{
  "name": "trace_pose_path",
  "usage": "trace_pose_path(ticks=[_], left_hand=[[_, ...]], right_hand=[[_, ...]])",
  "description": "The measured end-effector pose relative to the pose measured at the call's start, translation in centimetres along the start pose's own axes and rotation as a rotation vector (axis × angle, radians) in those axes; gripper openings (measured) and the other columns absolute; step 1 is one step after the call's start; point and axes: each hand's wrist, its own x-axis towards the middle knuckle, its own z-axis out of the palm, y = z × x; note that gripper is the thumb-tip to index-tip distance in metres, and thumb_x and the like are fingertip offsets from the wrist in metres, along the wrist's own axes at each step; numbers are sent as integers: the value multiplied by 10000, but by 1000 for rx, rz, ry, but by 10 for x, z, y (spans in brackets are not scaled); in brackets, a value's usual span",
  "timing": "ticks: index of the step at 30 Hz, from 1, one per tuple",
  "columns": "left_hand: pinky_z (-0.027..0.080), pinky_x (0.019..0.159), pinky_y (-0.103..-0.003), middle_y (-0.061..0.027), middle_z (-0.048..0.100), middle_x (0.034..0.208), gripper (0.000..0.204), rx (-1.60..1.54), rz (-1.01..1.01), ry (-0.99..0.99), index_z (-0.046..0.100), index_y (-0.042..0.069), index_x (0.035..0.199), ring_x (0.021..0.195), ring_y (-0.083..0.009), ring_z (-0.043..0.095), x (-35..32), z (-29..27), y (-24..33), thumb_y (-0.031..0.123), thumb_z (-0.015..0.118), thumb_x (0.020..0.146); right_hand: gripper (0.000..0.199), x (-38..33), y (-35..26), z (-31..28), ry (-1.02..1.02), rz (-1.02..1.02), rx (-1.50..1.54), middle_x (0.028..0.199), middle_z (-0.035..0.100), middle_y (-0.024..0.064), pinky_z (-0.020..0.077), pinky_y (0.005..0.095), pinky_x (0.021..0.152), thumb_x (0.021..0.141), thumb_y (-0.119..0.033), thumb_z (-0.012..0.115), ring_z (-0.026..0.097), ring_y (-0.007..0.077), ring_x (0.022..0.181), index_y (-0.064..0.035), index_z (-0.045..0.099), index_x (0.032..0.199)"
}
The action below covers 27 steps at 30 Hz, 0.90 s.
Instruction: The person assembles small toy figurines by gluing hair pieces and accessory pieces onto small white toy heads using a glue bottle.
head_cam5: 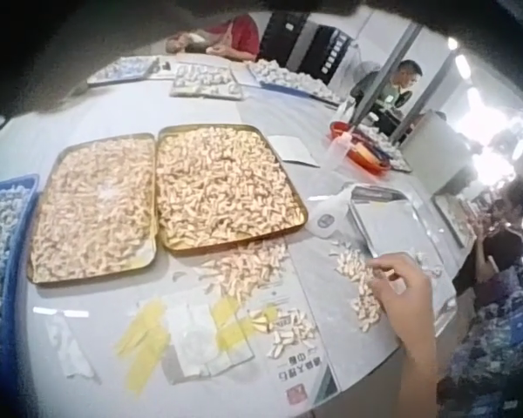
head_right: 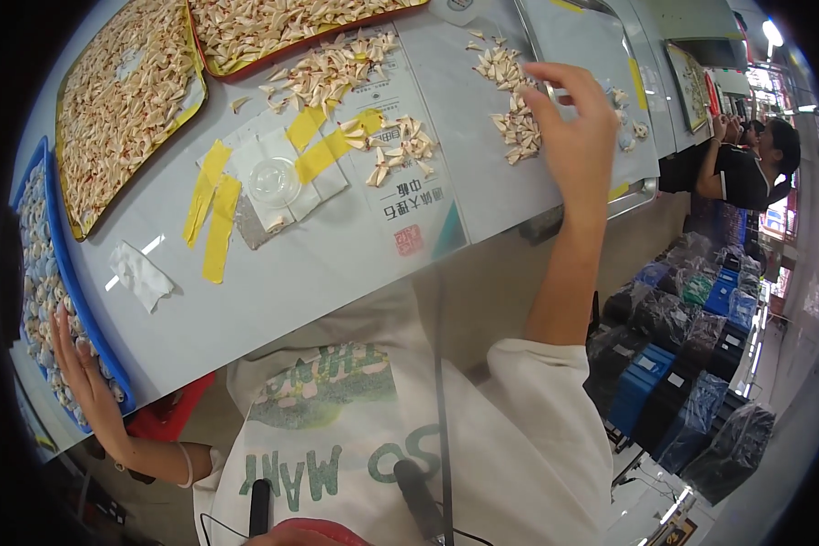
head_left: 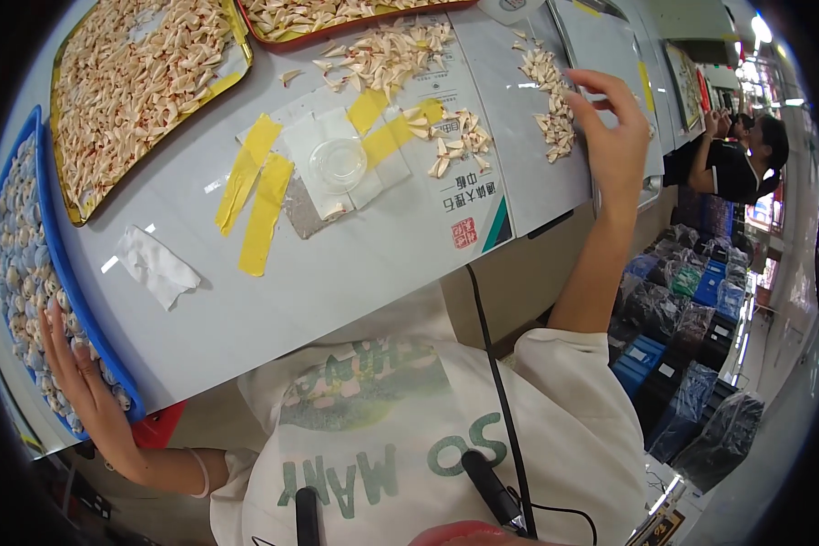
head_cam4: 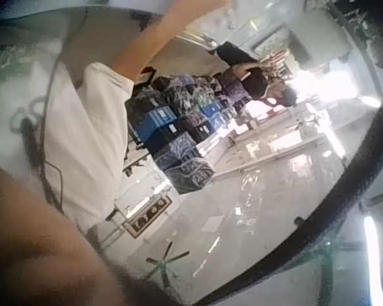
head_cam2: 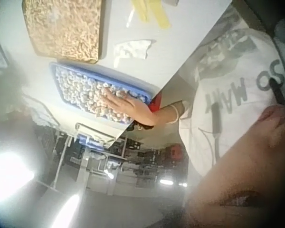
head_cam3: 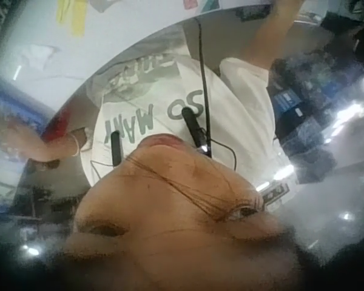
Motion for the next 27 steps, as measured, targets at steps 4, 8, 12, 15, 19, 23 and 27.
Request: trace_pose_path(ticks=[4,8,12,15,19,23,27], left_hand=[[369,892,-344,-73,374,1275,332,86,-23,28,437,106,1209,1189,-222,336,-1,-4,5,217,333,915],[399,840,-299,-86,446,1181,279,-111,-163,32,488,54,1137,1070,-195,436,-10,-12,0,157,401,893],[394,794,-285,-90,495,1061,257,-99,-263,75,502,14,1055,966,-187,467,-3,-13,4,191,460,874],[361,797,-301,-87,497,1015,216,-102,-283,86,496,27,1002,936,-214,457,6,-13,-3,186,484,857],[340,800,-308,-82,499,946,199,30,-193,73,493,31,978,905,-234,442,4,-22,8,166,494,832],[354,761,-315,-82,496,890,192,-18,-394,9,494,35,950,822,-235,457,8,-26,8,183,498,828],[376,716,-306,-75,476,850,185,59,-363,61,511,37,940,764,-212,454,0,-29,0,180,515,822]], right_hand=[[180,15,-6,21,-127,10,-6,787,587,55,408,250,653,662,-41,605,540,145,744,-63,629,838],[138,20,-7,33,-159,35,56,725,555,68,408,250,607,664,-30,600,509,161,656,-23,612,802],[90,23,-12,30,-146,-76,-82,728,549,72,416,259,588,687,-14,583,513,168,629,7,574,774],[43,16,-16,31,-64,-33,11,768,545,60,416,239,587,734,-7,557,518,134,625,10,541,770],[30,3,-31,24,11,189,530,767,529,33,418,203,593,781,-1,541,503,87,650,13,530,804],[82,-7,-48,17,-23,184,576,774,529,31,429,195,614,763,18,567,513,79,672,16,541,841],[117,-19,-49,13,-85,231,616,799,538,36,424,189,621,743,32,582,509,78,676,25,554,857]])
